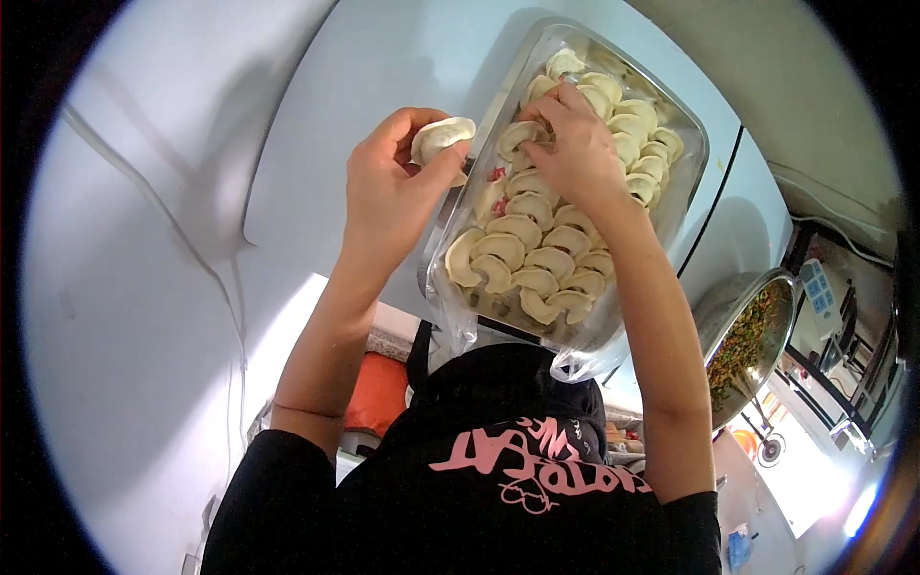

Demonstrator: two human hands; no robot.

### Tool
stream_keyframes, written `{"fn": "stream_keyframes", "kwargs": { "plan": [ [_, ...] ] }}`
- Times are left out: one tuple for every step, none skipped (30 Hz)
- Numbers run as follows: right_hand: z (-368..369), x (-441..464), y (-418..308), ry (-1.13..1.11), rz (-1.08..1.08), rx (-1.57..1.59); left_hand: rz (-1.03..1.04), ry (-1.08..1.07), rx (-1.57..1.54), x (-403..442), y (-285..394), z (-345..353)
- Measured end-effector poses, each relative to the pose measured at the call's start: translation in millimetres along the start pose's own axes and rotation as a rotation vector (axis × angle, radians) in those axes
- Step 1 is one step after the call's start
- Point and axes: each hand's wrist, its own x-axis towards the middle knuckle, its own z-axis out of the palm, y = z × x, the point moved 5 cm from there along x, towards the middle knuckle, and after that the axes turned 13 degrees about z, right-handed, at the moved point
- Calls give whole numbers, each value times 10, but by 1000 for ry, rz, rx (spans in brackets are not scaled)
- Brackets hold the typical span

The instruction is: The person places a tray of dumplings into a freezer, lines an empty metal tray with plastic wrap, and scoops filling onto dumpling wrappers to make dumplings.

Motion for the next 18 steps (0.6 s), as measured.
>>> {"fn": "stream_keyframes", "kwargs": {
  "plan": [
    [-6,-10,2,-16,29,-36,-2,0,9,-1,-2,2],
    [-7,-20,9,-32,58,-72,-2,1,8,-2,1,9],
    [-10,-28,7,-33,57,-73,9,5,5,-3,13,16],
    [-14,-35,11,-33,72,-47,20,9,3,-4,23,19],
    [-17,-44,15,-34,88,-21,19,10,3,-5,25,17],
    [-25,-58,8,-35,87,-21,16,3,15,-4,25,18],
    [-58,-75,-8,-1,82,21,14,-4,27,-4,27,18],
    [-93,-93,-20,32,76,61,13,-4,27,-5,29,18],
    [-118,-108,-17,30,76,62,-1,13,-9,-10,27,13],
    [-112,-131,-43,-68,-5,106,-14,31,-47,-14,21,9],
    [-95,-169,-83,-165,-88,151,-15,31,-46,-15,18,1],
    [-88,-214,-112,-165,-88,151,-21,23,-32,-13,9,-10],
    [-73,-293,-204,-150,-188,93,-26,14,-18,-8,2,-16],
    [-54,-366,-284,-135,-286,34,-26,11,-17,-4,-1,-17],
    [-34,-407,-303,-134,-284,34,-21,9,-26,-3,-3,-15],
    [-4,-439,-303,-136,-254,19,-15,8,-35,-3,-5,-13],
    [30,-456,-291,-138,-225,4,-15,8,-35,-4,-12,-11],
    [65,-469,-283,-138,-225,5,-11,6,-43,-3,-18,-6]
  ]
}}
